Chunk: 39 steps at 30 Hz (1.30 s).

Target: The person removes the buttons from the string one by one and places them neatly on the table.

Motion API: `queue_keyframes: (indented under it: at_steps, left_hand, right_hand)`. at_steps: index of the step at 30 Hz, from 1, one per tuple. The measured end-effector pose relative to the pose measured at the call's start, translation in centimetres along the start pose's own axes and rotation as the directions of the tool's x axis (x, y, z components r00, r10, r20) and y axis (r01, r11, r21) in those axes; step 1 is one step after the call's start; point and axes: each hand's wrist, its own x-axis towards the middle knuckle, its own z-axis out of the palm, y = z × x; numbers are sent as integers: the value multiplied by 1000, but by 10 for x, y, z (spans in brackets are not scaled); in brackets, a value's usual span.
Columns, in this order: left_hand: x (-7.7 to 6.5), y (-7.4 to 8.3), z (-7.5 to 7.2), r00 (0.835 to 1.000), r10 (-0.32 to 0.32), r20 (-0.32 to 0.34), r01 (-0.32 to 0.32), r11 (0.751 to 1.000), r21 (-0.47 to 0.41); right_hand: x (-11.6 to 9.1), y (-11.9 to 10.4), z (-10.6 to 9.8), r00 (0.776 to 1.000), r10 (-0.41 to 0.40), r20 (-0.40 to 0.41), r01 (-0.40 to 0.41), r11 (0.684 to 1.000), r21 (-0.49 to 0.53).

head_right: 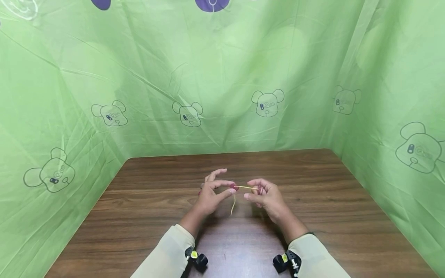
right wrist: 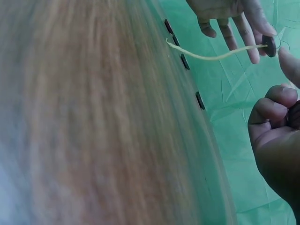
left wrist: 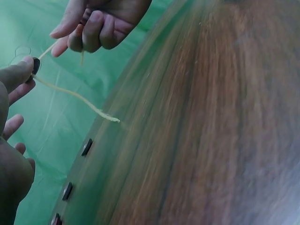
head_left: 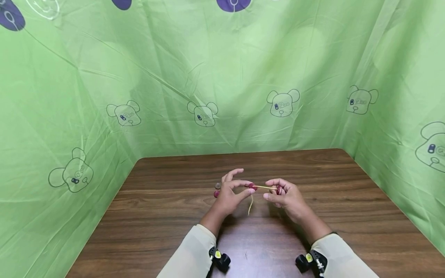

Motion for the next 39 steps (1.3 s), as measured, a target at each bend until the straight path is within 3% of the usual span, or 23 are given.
queue_keyframes:
  at_steps: [8,17,22,31,39]
  left_hand:
    - [0,-7,-6,998,-45,-50,48,997,64]
    - [1,-11,-13,998,-18,-59,17,1000,-18]
    - [2,-13,-17,997,-23,-71,23,1000,-12]
    - [3,-17,-22,994,-46,-95,47,999,16]
    - [1,-21,-25,994,-32,-103,34,999,16]
  right_hand:
    - [1,-2,1,995,24,-96,-24,1000,1]
    - [2,-1,0,988,22,-155,-24,1000,-13]
    - [3,-1,-2,981,30,-193,-34,999,-17]
    - [5,-1,-3,953,-43,-301,60,997,47]
    - [6,-1,-7,937,-18,-350,48,996,77]
